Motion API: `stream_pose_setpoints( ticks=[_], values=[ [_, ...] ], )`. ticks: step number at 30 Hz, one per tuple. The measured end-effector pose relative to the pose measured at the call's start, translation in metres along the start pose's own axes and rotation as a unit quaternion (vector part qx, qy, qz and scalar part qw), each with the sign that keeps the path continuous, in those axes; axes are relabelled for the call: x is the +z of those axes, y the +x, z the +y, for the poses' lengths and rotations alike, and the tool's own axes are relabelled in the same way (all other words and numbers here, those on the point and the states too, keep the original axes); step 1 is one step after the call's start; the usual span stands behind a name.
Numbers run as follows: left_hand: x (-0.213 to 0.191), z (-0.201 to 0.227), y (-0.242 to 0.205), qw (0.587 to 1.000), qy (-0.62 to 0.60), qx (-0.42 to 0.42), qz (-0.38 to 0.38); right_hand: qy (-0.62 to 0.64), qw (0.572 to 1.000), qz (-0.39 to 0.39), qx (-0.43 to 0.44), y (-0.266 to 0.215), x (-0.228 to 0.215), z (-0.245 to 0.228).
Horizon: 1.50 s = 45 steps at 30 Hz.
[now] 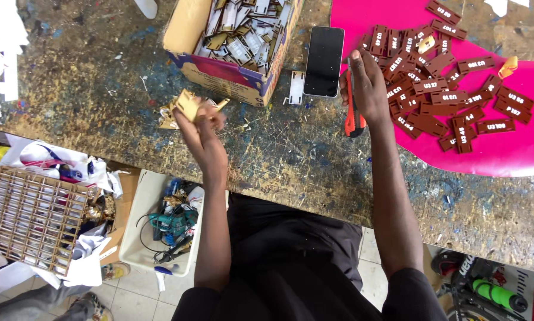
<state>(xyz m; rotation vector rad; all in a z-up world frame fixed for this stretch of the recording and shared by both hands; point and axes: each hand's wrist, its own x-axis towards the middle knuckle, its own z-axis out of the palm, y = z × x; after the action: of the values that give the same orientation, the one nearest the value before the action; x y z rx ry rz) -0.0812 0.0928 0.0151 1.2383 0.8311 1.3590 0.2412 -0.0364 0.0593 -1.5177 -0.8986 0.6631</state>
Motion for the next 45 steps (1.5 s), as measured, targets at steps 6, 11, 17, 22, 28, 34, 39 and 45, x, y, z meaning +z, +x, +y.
stream_pose_setpoints(
  ticks=[6,11,17,22,28,34,39,45],
  values=[
    [0.007,0.023,0.008,0.979,-0.137,-0.111,-0.098,0.013,1.0,-0.024,0.001,0.006,-0.006,0.016],
    [-0.004,0.021,0.006,0.983,-0.025,-0.153,-0.097,-0.058,0.998,-0.032,-0.011,0.006,-0.007,0.016],
    [-0.014,-0.002,0.009,0.989,-0.015,-0.118,-0.084,-0.068,0.996,-0.054,0.01,0.004,-0.006,0.013],
    [0.003,0.009,0.014,0.99,0.117,-0.061,-0.044,-0.049,0.998,-0.049,0.009,0.004,-0.007,0.016],
    [0.001,0.002,0.011,0.988,0.067,-0.131,-0.044,-0.049,0.998,-0.047,0.002,0.006,-0.007,0.017],
    [0.004,-0.003,0.012,0.99,0.064,-0.12,-0.036,-0.054,0.997,-0.053,0.004,0.005,-0.007,0.016],
    [0.006,0.002,0.014,0.987,0.118,-0.11,-0.019,-0.055,0.997,-0.055,0.002,0.004,-0.006,0.014],
    [0.003,-0.003,0.008,0.992,0.07,-0.095,0.034,-0.036,0.998,-0.045,0.011,0.005,-0.004,0.01]
  ],
)
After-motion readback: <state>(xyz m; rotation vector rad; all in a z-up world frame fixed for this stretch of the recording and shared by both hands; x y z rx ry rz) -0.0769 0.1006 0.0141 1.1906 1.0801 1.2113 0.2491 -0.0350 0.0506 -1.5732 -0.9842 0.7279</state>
